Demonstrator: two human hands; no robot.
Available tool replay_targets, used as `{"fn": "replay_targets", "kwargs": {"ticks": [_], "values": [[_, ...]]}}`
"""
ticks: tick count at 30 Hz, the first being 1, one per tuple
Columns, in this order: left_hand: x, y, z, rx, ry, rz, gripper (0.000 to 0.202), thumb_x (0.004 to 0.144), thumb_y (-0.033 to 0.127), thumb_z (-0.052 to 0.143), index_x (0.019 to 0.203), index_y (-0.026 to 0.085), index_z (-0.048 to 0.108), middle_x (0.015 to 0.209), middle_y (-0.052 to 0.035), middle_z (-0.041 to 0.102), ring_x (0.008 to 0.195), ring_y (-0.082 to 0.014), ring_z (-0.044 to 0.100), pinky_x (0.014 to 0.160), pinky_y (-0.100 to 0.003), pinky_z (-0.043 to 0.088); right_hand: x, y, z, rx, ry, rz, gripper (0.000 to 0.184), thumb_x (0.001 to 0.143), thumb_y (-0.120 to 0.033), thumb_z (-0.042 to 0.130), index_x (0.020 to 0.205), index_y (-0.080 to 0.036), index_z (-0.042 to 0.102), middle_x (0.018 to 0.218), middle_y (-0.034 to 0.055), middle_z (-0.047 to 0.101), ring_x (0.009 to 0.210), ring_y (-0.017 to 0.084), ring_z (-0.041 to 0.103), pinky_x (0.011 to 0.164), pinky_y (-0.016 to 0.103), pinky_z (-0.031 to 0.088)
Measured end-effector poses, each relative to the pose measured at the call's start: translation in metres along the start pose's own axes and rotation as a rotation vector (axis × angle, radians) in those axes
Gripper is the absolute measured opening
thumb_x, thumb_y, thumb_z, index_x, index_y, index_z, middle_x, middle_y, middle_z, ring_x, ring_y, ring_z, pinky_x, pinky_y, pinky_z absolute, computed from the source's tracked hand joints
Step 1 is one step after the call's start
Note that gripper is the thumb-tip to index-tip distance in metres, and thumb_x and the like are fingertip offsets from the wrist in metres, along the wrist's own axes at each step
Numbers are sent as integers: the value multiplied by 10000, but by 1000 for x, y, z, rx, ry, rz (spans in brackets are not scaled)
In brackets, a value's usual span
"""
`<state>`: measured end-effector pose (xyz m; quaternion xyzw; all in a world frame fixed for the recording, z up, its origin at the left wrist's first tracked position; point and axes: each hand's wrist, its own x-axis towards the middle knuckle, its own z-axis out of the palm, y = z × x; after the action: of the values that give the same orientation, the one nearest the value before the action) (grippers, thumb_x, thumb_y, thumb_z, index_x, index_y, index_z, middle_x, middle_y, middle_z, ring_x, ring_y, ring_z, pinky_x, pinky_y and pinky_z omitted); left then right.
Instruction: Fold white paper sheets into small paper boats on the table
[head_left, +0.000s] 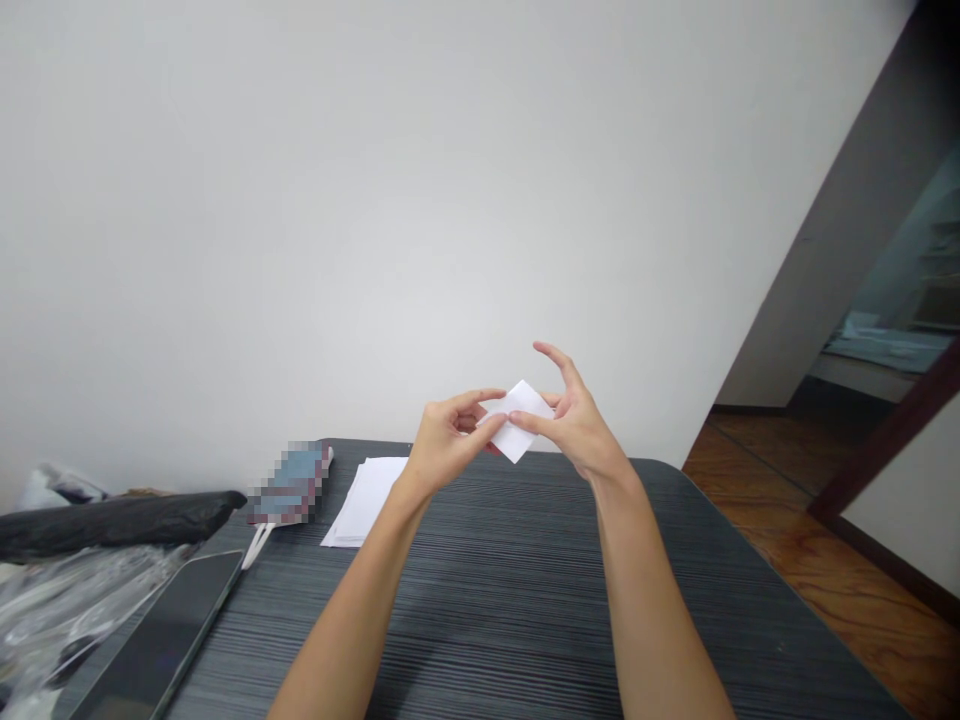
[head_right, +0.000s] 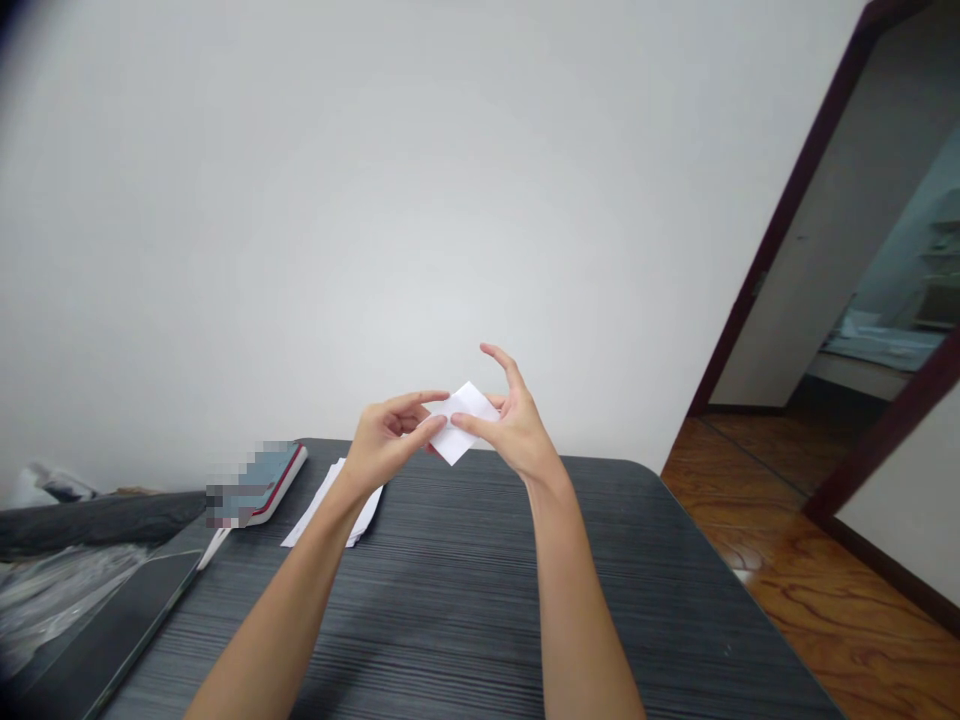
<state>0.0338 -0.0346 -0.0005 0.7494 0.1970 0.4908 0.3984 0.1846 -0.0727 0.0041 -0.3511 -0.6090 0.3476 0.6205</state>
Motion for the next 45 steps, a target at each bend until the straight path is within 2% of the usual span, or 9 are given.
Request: {"fn": "replay_targets", "kwargs": {"ticks": [4, 8, 12, 17, 21, 27, 32, 37, 45], "values": [[2, 0, 0, -53, -37, -28, 389, 724, 249, 555, 1090, 118, 541, 546, 11, 565, 414, -68, 530, 388, -153, 421, 0, -2, 1, -13, -20, -16, 799, 617, -278, 658, 1271, -277, 200, 724, 1, 604, 541, 148, 588, 509, 286, 487], [4, 1, -5, -87, -32, -15, 435, 738, 235, 544, 1151, 111, 492, 566, 8, 588, 442, -69, 537, 461, -178, 468, -1, -3, -2, -43, -50, -42, 751, 638, -265, 634, 1271, -283, 229, 783, 8, 618, 600, 148, 596, 557, 284, 490], [5, -2, -6, -38, 26, -18, 343, 753, 255, 522, 1043, 81, 579, 702, -48, 650, 443, -80, 558, 475, -199, 486, 0, -3, -5, -126, -69, -75, 546, 676, -230, 589, 1187, -250, 398, 835, 23, 617, 697, 155, 586, 611, 283, 477], [5, -9, 0, 86, 96, 68, 299, 741, 280, 535, 970, 111, 625, 870, -86, 663, 489, -114, 597, 497, -231, 510, 4, 2, -4, -300, 73, -200, 301, 717, -215, 545, 1016, -240, 567, 1012, 39, 571, 898, 176, 530, 706, 299, 454], [5, -12, 6, 199, 141, 160, 270, 734, 262, 548, 965, 147, 629, 881, -69, 666, 515, -118, 613, 532, -230, 521, 5, 3, -1, -424, 188, -301, 173, 718, -233, 555, 868, -230, 642, 987, 45, 557, 944, 182, 510, 783, 319, 426], [4, -12, 11, 268, 177, 209, 257, 737, 232, 546, 968, 150, 626, 843, -56, 675, 533, -111, 614, 547, -213, 520, 7, 7, 2, -336, 259, -358, 94, 713, -216, 556, 778, -193, 621, 811, 28, 602, 814, 161, 552, 772, 320, 424], [2, -9, 13, 262, 192, 196, 273, 734, 236, 547, 986, 158, 617, 944, -51, 649, 717, -152, 636, 660, -238, 524, 7, 7, 1, -296, 243, -342, 55, 681, -195, 580, 730, -179, 600, 805, 26, 596, 807, 159, 549, 767, 307, 418], [1, -5, 12, 262, 182, 181, 269, 732, 240, 547, 980, 165, 622, 970, -45, 636, 811, -182, 622, 726, -278, 512, 6, 3, 3, -240, 206, -242, 62, 680, -222, 578, 721, -175, 577, 765, 27, 590, 772, 158, 547, 729, 300, 433], [0, -3, 14, 240, 194, 180, 264, 742, 218, 522, 972, 147, 628, 962, -63, 641, 790, -168, 621, 665, -223, 502, 5, 2, 4, -167, 215, -175, 74, 635, -200, 602, 626, -161, 538, 710, 20, 567, 682, 137, 534, 639, 273, 428]]}}
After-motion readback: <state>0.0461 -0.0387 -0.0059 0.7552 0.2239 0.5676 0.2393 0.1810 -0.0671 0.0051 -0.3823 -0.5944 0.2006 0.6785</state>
